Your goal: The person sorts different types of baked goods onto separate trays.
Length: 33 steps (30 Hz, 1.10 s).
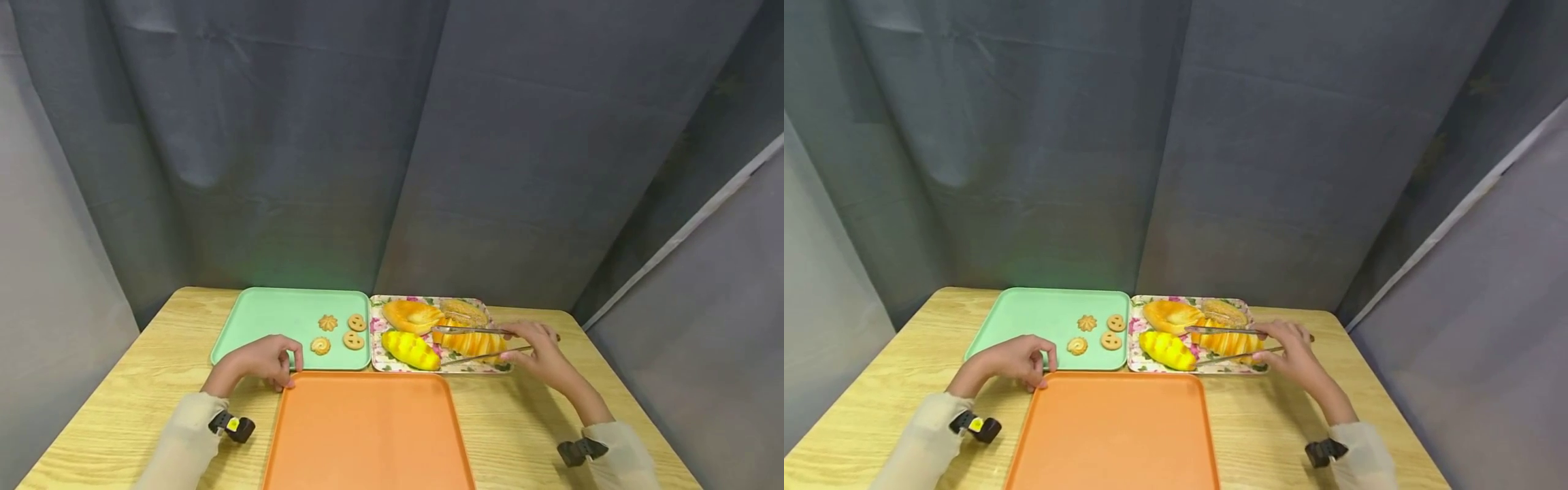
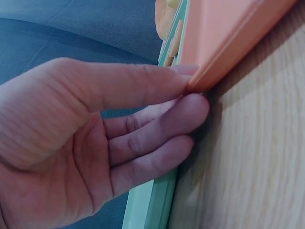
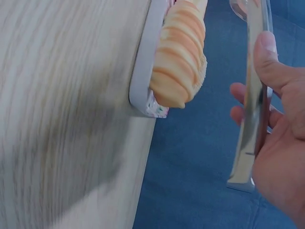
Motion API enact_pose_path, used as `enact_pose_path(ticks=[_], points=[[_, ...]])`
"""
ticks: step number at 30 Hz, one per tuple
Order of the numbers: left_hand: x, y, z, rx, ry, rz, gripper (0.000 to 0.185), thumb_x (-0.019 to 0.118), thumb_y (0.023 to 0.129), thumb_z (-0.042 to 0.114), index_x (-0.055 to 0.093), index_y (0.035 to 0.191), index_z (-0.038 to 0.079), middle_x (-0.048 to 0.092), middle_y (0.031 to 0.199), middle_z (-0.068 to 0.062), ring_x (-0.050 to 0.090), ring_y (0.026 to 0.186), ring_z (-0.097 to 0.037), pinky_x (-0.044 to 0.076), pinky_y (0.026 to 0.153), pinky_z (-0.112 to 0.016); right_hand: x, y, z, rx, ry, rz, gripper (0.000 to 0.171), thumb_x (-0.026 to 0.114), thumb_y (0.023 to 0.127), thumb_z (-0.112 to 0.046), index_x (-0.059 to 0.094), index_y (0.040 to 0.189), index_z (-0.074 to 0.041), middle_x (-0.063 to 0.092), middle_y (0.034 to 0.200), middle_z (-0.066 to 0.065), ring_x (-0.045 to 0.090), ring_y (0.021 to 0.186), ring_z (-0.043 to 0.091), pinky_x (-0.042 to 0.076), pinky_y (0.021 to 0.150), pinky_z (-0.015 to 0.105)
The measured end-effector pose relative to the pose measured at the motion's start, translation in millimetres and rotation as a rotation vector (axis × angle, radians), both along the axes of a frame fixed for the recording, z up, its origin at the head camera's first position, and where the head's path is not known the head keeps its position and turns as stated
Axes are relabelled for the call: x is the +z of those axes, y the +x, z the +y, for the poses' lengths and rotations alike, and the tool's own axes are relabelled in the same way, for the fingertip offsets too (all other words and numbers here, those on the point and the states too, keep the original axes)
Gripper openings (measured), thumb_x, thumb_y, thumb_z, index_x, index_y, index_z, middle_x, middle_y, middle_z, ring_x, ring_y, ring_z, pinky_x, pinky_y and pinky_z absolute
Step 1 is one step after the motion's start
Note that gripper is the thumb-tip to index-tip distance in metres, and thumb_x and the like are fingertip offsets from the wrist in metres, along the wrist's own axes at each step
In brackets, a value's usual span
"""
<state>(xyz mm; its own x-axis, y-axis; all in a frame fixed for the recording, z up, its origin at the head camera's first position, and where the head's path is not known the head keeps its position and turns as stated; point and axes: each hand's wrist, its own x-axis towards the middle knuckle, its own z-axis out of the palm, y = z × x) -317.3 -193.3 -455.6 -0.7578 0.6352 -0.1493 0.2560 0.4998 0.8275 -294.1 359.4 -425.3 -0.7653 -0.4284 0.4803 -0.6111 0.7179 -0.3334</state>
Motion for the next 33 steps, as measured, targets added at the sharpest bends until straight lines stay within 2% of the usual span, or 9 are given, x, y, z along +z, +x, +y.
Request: enact_pose_path(ticks=[2, 5, 7, 9, 14, 18, 25, 33], points=[[0.1, 1.1, -0.6, 0.005, -0.001, 0.0, 0.019, 0.076, 0.082, -0.008, 0.065, 0.097, -0.004, 0.066, 0.063, -0.017, 0.061, 0.056, -0.015, 0.054, 0.057, -0.032, 1.2, 1.8, 2.3, 0.024, 0.011, -0.01, 0.053, 0.082, 0.08, -0.01, 0.064, 0.13, -0.002, 0.069, 0.106, 0.012, 0.056, 0.099, 0.027, 0.027, 0.09, 0.056], [1.4, 1.8, 0.1, 0.016, -0.011, 0.002, 0.018, 0.075, 0.083, -0.009, 0.065, 0.097, -0.004, 0.066, 0.063, -0.017, 0.061, 0.056, -0.015, 0.055, 0.058, -0.033, 2.3, 5.6, 7.4, 0.07, 0.044, -0.005, 0.051, 0.083, 0.079, -0.01, 0.066, 0.127, -0.003, 0.07, 0.106, 0.007, 0.06, 0.098, 0.018, 0.038, 0.089, 0.046], [2.0, 1.4, 0.5, 0.022, -0.021, 0.008, 0.018, 0.075, 0.083, -0.009, 0.065, 0.096, -0.004, 0.067, 0.064, -0.018, 0.063, 0.056, -0.017, 0.055, 0.058, -0.033, 2.6, 7.7, 11.3, 0.113, 0.054, -0.026, 0.049, 0.083, 0.08, -0.009, 0.067, 0.126, -0.003, 0.071, 0.107, 0.005, 0.061, 0.097, 0.012, 0.046, 0.085, 0.036], [2.5, 1.0, 0.5, 0.023, -0.029, 0.014, 0.018, 0.075, 0.083, -0.009, 0.065, 0.096, -0.004, 0.068, 0.065, -0.018, 0.064, 0.057, -0.018, 0.055, 0.058, -0.033, 2.7, 9.7, 15.1, 0.147, 0.068, -0.05, 0.048, 0.082, 0.08, -0.009, 0.067, 0.125, -0.002, 0.072, 0.109, 0.005, 0.063, 0.097, 0.012, 0.052, 0.08, 0.032], [2.5, 0.6, 0.1, 0.021, -0.04, 0.024, 0.018, 0.075, 0.083, -0.009, 0.065, 0.096, -0.004, 0.069, 0.066, -0.018, 0.066, 0.057, -0.018, 0.056, 0.058, -0.033, 0.9, 14.8, 27.5, 0.198, 0.073, -0.188, 0.049, 0.08, 0.084, -0.01, 0.063, 0.127, 0.006, 0.07, 0.116, 0.02, 0.068, 0.098, 0.023, 0.057, 0.08, 0.033], [3.0, 1.2, 0.3, 0.02, -0.039, 0.016, 0.018, 0.075, 0.083, -0.008, 0.065, 0.097, -0.004, 0.069, 0.066, -0.017, 0.066, 0.057, -0.019, 0.057, 0.058, -0.034, 0.2, 19.5, 37.0, 0.219, 0.07, -0.314, 0.05, 0.077, 0.088, -0.014, 0.06, 0.131, 0.007, 0.066, 0.12, 0.03, 0.068, 0.102, 0.018, 0.057, 0.082, 0.031], [2.7, -1.5, 2.2, 0.017, -0.029, 0.007, 0.018, 0.076, 0.083, -0.008, 0.065, 0.096, -0.003, 0.069, 0.066, -0.016, 0.065, 0.057, -0.018, 0.056, 0.058, -0.034, -4.5, 24.4, 44.8, 0.243, 0.049, -0.412, 0.05, 0.075, 0.091, -0.012, 0.057, 0.131, 0.011, 0.063, 0.122, 0.033, 0.062, 0.109, 0.001, 0.057, 0.084, 0.033], [1.4, 0.6, 0.9, 0.006, -0.012, -0.004, 0.018, 0.075, 0.083, -0.009, 0.064, 0.096, -0.004, 0.066, 0.064, -0.018, 0.059, 0.056, -0.017, 0.053, 0.058, -0.032, -14.2, 24.4, 47.3, 0.261, 0.034, -0.511, 0.051, 0.071, 0.093, -0.012, 0.054, 0.133, 0.015, 0.063, 0.121, 0.033, 0.063, 0.109, 0.007, 0.057, 0.086, 0.038]])
